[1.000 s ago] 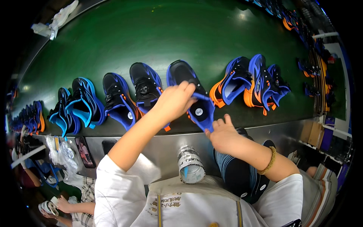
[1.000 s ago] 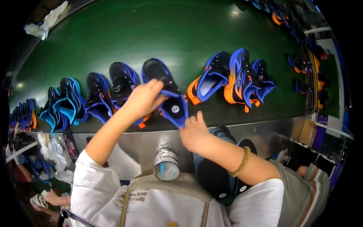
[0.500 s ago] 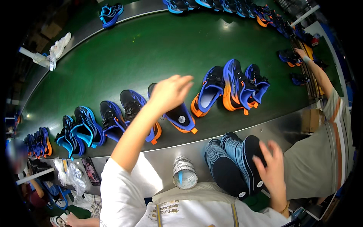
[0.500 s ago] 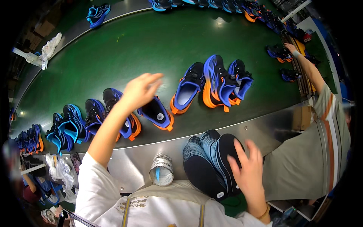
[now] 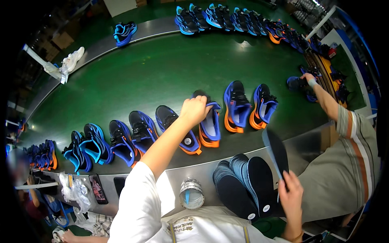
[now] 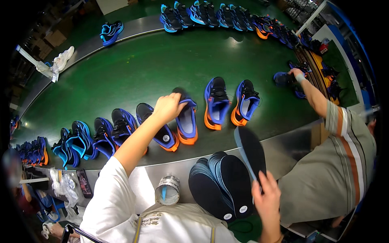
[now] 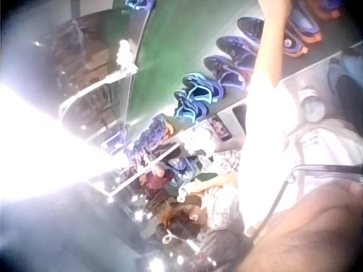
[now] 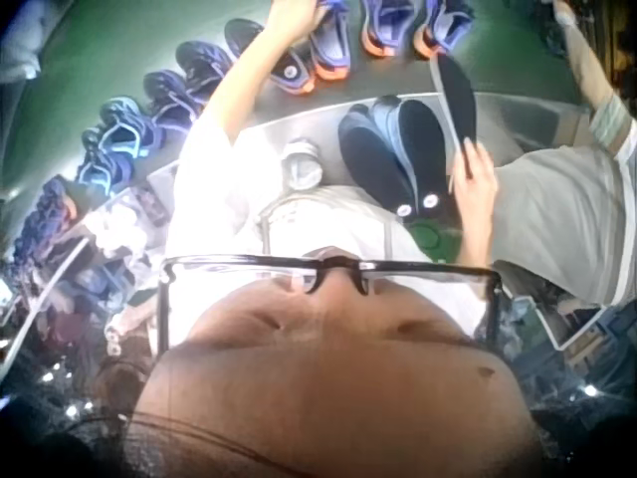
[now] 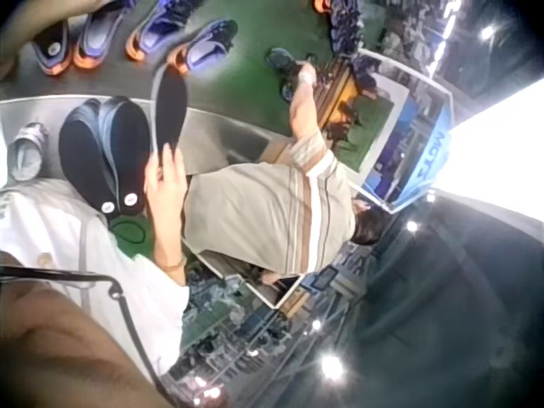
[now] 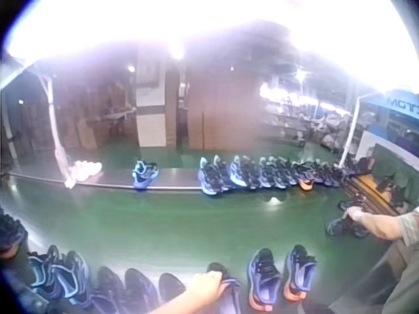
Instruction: The person inserts insoles into shoes on a production line. The person picks up insoles from a stack, places one inside each shoe, and presses down to secure it.
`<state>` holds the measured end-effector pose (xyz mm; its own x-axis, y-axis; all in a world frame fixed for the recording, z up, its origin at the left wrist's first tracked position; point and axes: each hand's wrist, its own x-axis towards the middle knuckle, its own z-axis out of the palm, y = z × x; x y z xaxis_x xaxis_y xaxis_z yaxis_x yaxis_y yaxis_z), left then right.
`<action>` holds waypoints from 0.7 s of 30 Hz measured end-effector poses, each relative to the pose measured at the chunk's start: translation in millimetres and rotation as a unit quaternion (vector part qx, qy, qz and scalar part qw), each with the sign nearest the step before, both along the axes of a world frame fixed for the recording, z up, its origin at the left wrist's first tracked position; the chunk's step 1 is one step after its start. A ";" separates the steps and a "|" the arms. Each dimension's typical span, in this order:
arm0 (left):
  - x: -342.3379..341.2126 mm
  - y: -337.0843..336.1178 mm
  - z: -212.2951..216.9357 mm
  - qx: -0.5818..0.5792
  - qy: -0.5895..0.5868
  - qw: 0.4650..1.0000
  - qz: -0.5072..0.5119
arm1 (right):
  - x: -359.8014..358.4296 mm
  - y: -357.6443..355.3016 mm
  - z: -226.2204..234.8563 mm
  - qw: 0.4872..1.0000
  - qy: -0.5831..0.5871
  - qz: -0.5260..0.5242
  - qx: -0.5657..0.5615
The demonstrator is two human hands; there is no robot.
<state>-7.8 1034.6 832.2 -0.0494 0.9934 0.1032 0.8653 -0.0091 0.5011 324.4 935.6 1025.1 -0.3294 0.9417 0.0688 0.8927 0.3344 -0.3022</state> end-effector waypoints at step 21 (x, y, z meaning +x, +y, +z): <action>-19.6 -25.0 -41.7 -0.186 -0.338 0.922 0.028 | -183.5 91.4 -191.6 0.896 -0.303 0.322 -0.037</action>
